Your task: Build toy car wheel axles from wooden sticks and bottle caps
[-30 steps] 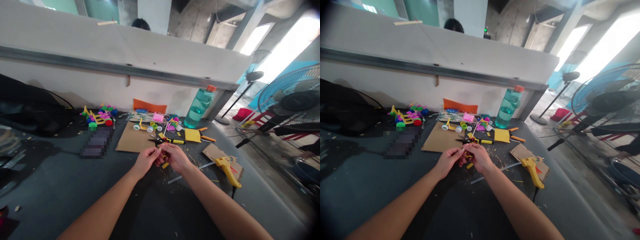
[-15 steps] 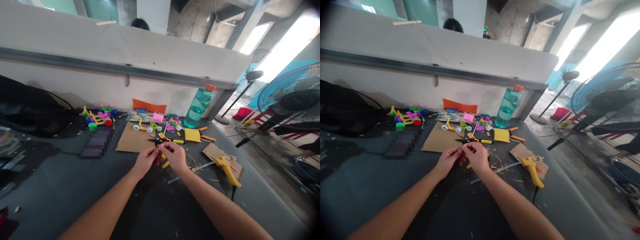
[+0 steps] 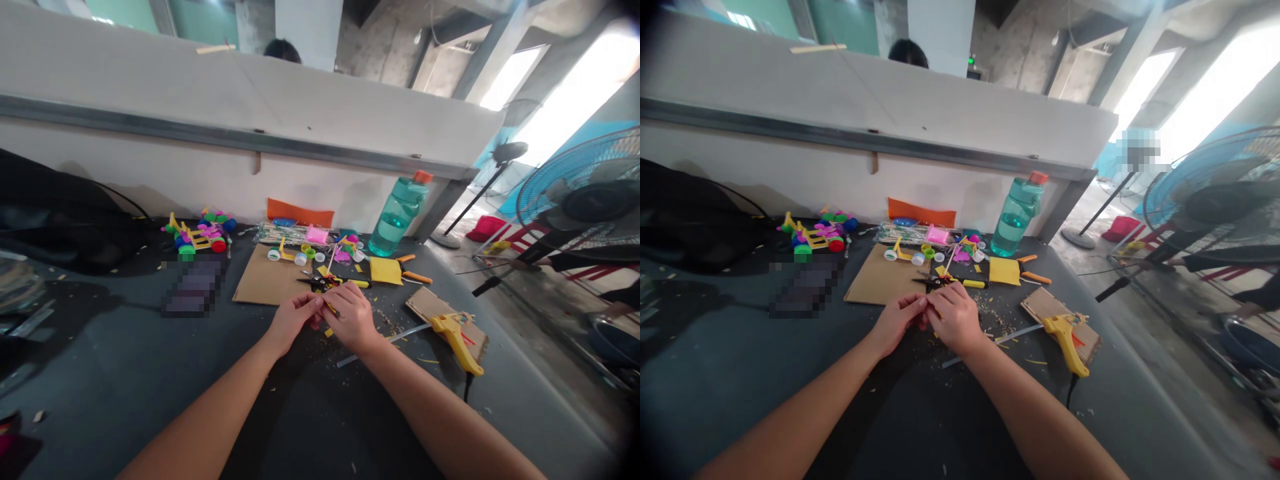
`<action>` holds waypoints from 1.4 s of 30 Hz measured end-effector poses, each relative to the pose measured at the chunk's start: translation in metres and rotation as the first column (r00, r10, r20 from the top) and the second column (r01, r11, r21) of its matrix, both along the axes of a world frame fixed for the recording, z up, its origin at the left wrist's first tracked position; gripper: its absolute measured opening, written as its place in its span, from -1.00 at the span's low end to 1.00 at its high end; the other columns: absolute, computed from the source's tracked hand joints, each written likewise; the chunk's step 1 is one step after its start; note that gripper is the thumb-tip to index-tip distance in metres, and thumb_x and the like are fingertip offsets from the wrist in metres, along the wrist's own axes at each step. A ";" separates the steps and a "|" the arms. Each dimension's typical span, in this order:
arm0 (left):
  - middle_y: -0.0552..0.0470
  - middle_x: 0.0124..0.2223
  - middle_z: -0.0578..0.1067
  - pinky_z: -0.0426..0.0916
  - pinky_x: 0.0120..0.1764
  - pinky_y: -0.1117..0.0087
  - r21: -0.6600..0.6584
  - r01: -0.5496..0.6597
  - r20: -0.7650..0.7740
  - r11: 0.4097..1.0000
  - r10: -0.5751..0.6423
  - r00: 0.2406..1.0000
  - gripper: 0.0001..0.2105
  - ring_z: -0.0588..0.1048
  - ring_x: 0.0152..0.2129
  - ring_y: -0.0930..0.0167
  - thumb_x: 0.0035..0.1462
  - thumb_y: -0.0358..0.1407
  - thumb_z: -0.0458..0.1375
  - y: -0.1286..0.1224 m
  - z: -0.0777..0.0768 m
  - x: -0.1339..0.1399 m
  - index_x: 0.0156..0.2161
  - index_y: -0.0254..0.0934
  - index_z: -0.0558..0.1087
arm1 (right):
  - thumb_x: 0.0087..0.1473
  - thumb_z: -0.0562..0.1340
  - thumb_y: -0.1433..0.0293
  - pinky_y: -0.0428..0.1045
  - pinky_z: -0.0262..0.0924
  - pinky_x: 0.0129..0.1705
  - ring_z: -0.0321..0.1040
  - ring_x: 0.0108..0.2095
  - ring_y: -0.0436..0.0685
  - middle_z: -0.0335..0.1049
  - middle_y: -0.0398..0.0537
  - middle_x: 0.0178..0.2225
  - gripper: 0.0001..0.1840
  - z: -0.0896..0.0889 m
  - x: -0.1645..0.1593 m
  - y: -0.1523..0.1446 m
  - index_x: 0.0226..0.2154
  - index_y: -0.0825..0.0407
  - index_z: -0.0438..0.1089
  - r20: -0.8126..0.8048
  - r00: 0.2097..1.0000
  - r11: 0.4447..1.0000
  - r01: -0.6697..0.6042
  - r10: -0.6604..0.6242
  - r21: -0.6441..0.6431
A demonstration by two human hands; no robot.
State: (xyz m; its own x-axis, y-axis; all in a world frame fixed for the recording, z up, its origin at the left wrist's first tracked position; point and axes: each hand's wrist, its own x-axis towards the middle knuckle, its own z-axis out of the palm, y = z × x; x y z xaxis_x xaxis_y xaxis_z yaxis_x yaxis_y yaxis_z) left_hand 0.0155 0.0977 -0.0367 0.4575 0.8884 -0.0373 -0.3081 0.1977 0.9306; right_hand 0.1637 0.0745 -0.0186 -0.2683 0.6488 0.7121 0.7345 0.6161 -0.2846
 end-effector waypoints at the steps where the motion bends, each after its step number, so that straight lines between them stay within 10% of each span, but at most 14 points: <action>1: 0.11 -0.57 0.37 0.25 -0.53 0.51 0.000 0.004 -0.003 1.000 -0.004 1.000 -0.73 0.32 -0.62 0.54 -0.01 -0.13 0.22 0.000 0.000 0.000 -0.45 -0.35 0.43 | 0.06 0.17 0.50 0.03 0.23 -0.21 0.27 -0.31 0.11 0.46 -0.07 -0.38 -0.84 0.000 0.000 0.000 -0.35 -0.01 0.46 0.010 1.000 1.000 -0.002 0.003 -0.004; 16: 0.04 -0.55 0.43 0.30 -0.53 0.47 -0.053 0.023 0.063 0.998 -0.020 0.998 -0.63 0.40 -0.61 0.47 0.07 -0.04 0.11 0.001 -0.002 -0.005 -0.47 -0.36 0.45 | 0.05 0.18 0.43 0.01 0.23 -0.19 0.33 -0.29 0.09 0.48 -0.06 -0.37 -0.87 0.000 -0.005 0.004 -0.40 0.00 0.47 -0.235 0.972 0.984 -0.029 -0.013 -0.173; 22: 0.05 -0.45 0.49 0.27 -0.53 0.51 0.157 -0.273 -0.100 0.949 0.290 0.952 -0.72 0.40 -0.54 0.48 -0.02 -0.10 0.21 0.000 0.002 -0.004 -0.32 -0.31 0.49 | 0.05 0.15 0.32 -0.12 0.20 -0.43 0.32 -0.49 0.00 0.45 -0.15 -0.48 -0.82 0.002 -0.007 0.007 -0.39 0.04 0.44 -0.449 0.879 0.811 -0.140 -0.163 -0.569; 42: 0.14 -0.60 0.39 0.17 -0.64 0.50 0.280 -0.146 -0.390 0.949 0.251 0.886 -0.71 0.31 -0.73 0.51 -0.03 -0.08 0.15 0.011 -0.015 -0.003 -0.39 -0.29 0.48 | -0.05 0.22 0.38 -0.13 0.07 -0.47 0.35 -0.50 0.00 0.46 -0.19 -0.54 -0.88 0.036 0.013 0.028 -0.49 -0.01 0.49 0.127 0.991 0.710 0.111 -0.031 -0.695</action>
State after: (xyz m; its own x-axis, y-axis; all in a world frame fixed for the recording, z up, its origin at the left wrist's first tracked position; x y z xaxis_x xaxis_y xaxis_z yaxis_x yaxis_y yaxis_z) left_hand 0.0120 0.1091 -0.0513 0.2595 0.9650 0.0372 0.1083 -0.0674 0.9918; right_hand 0.1767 0.1022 0.0175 -0.2427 0.9699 0.0187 0.8164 0.2147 -0.5360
